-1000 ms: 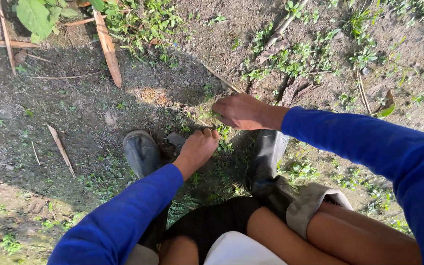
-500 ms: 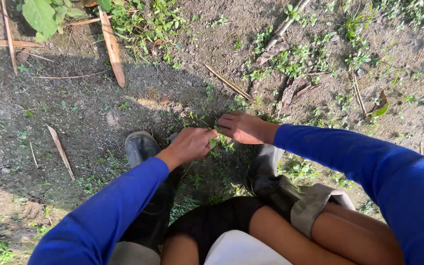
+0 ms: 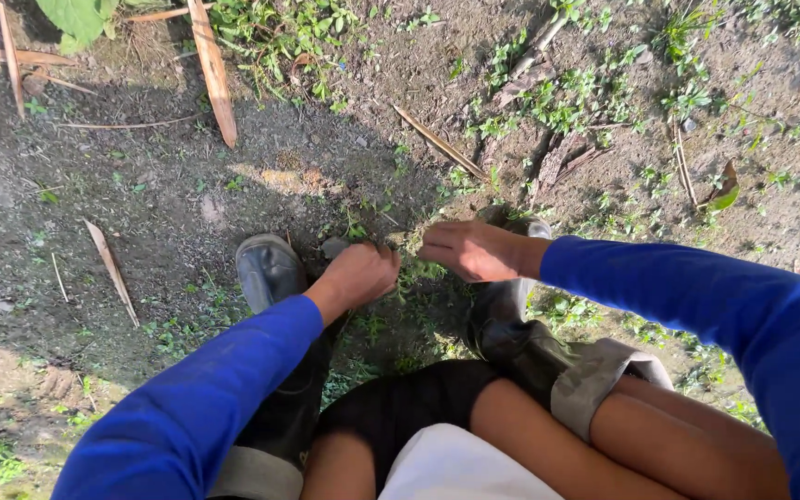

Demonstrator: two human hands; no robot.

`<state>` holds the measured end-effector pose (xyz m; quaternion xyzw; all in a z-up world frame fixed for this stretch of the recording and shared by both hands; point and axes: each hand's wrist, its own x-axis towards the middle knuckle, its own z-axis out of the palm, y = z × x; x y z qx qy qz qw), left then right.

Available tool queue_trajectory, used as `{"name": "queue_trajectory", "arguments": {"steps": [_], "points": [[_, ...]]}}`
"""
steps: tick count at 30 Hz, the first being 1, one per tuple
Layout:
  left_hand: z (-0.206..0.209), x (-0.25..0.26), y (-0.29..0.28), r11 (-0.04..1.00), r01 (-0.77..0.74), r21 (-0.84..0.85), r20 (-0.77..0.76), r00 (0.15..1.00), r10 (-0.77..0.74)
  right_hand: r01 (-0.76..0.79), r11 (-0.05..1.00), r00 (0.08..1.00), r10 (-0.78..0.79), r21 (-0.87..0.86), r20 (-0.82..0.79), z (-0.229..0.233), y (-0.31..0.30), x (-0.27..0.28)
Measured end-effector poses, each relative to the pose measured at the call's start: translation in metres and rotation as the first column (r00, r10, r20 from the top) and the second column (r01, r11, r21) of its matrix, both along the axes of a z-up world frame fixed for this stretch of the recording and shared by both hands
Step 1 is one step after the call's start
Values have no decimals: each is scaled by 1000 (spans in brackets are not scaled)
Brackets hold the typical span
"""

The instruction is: The recorder is weeding small plants and grass from the ground in an outdoor garden area.

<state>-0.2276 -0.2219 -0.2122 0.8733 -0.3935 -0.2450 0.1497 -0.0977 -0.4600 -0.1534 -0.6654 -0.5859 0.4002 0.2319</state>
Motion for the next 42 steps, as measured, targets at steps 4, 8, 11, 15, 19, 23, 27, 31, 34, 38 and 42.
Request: {"name": "queue_trajectory", "arguments": {"steps": [4, 8, 11, 15, 19, 23, 27, 31, 34, 38, 42], "points": [[-3, 0, -8, 995, 55, -81, -45, 997, -59, -93, 977, 988, 67, 194, 137, 0, -2, -17], [-5, 2, -4, 992, 108, -71, -64, 992, -113, -173, 976, 946, 127, 132, 297, -16, 1, -29], [-1, 8, -2, 988, 94, -120, -87, 991, -105, -194, 972, 931, 140, 133, 336, -32, -5, -37], [17, 15, -7, 969, -3, -245, -115, 993, -26, -134, 976, 955, 81, 172, 287, -40, -2, -41], [41, 47, -5, 958, -54, -280, -99, 995, 27, 49, 996, 997, -52, 75, 49, -12, 1, -19], [68, 94, -8, 888, -284, -362, -176, 956, 235, 335, 941, 939, -338, 51, 69, -8, -22, 18], [83, 138, -22, 895, -291, -339, -93, 957, 276, 474, 880, 860, -471, 36, 194, 21, -51, 89], [72, 179, -57, 901, -319, -293, 88, 930, 358, 512, 854, 733, -492, 95, 469, 43, -71, 133], [48, 203, -87, 877, -442, -190, 71, 884, 461, 609, 791, 632, -526, 54, 570, 38, -82, 145], [14, 199, -118, 828, -545, 132, 108, 838, 534, 719, 682, 635, -567, -132, 526, 20, -83, 139], [12, 192, -137, 725, -663, 186, 142, 748, 648, 789, 613, 515, -631, -34, 581, -30, -84, 130]]}}
